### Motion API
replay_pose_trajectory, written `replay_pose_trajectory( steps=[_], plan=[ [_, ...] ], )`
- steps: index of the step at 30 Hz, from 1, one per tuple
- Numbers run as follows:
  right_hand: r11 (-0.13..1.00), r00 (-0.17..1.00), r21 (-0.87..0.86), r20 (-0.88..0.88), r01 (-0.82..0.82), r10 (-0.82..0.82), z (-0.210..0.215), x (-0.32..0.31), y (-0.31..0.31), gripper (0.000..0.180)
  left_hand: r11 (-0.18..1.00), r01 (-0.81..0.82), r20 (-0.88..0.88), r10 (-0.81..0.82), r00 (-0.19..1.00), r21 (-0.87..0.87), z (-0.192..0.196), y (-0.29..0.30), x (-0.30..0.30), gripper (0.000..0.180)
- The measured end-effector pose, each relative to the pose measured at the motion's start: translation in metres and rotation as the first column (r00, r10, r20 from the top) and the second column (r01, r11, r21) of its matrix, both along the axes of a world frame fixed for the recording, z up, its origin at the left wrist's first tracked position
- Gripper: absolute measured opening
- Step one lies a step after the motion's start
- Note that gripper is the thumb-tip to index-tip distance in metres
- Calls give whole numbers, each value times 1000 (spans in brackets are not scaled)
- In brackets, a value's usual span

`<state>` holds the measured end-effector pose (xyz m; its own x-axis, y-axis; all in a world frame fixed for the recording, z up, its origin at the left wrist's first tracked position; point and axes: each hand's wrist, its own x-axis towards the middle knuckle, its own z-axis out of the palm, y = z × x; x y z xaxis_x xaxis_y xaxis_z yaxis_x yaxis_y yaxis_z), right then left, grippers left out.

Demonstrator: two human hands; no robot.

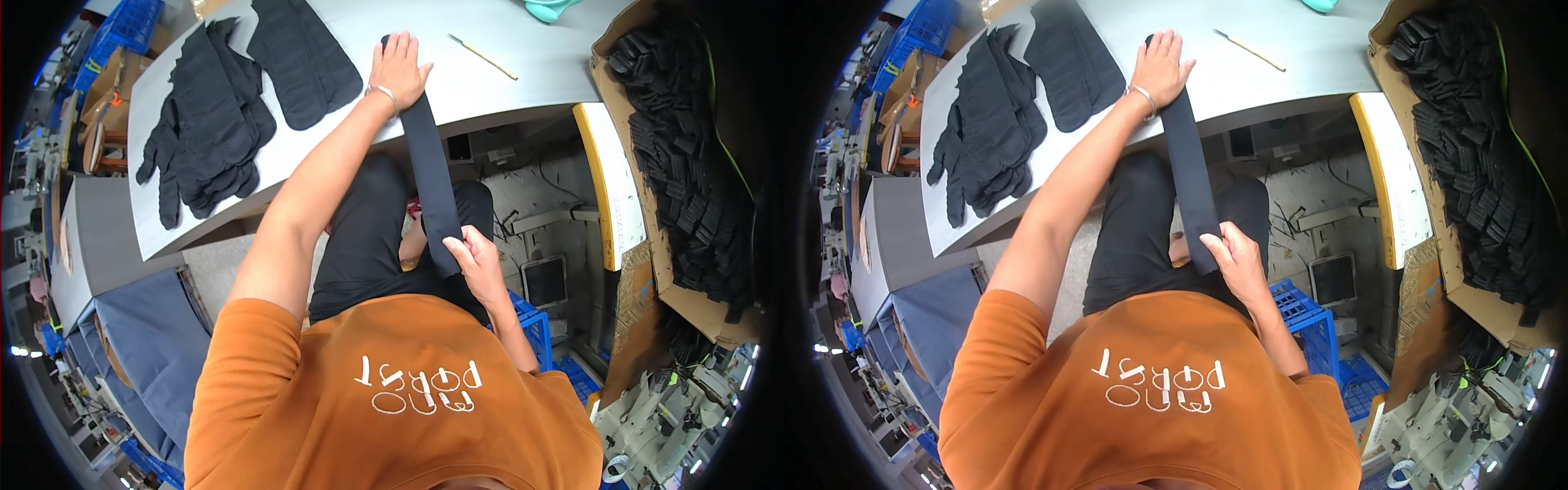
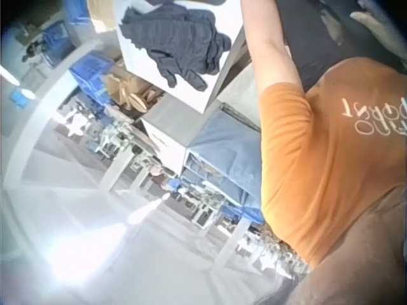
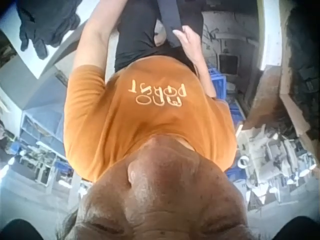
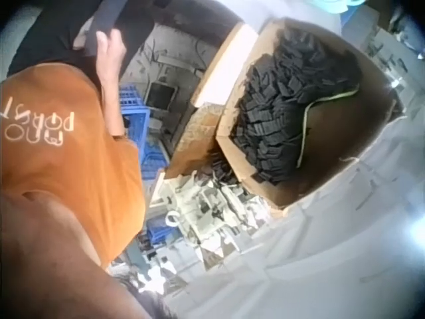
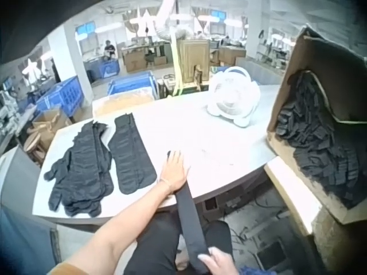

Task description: Assembling black fabric components by inserting a curved stiffener into a sleeve.

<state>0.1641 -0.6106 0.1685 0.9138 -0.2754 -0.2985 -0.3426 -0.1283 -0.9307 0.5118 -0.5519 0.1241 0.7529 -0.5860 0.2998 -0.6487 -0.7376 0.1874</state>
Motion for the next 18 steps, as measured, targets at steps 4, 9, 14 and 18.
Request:
replay_pose_trajectory(
  steps=[4,9,14,18],
  plan=[
    [935,982,352,-186,51,16,-8,-26,2,33,1000,-11,18,11,1000,-18,-6,-2,6,65],
    [929,988,363,-106,-69,115,-24,-22,-7,22,999,36,-106,-37,994,-6,1,-2,-1,71],
    [842,984,537,-124,-43,129,-22,57,-29,35,1000,-1,-127,1,992,1,8,0,-5,72],
    [763,982,647,-141,-7,129,-12,94,-12,35,997,37,-127,-28,991,71,11,-4,-6,71]
  ],
)
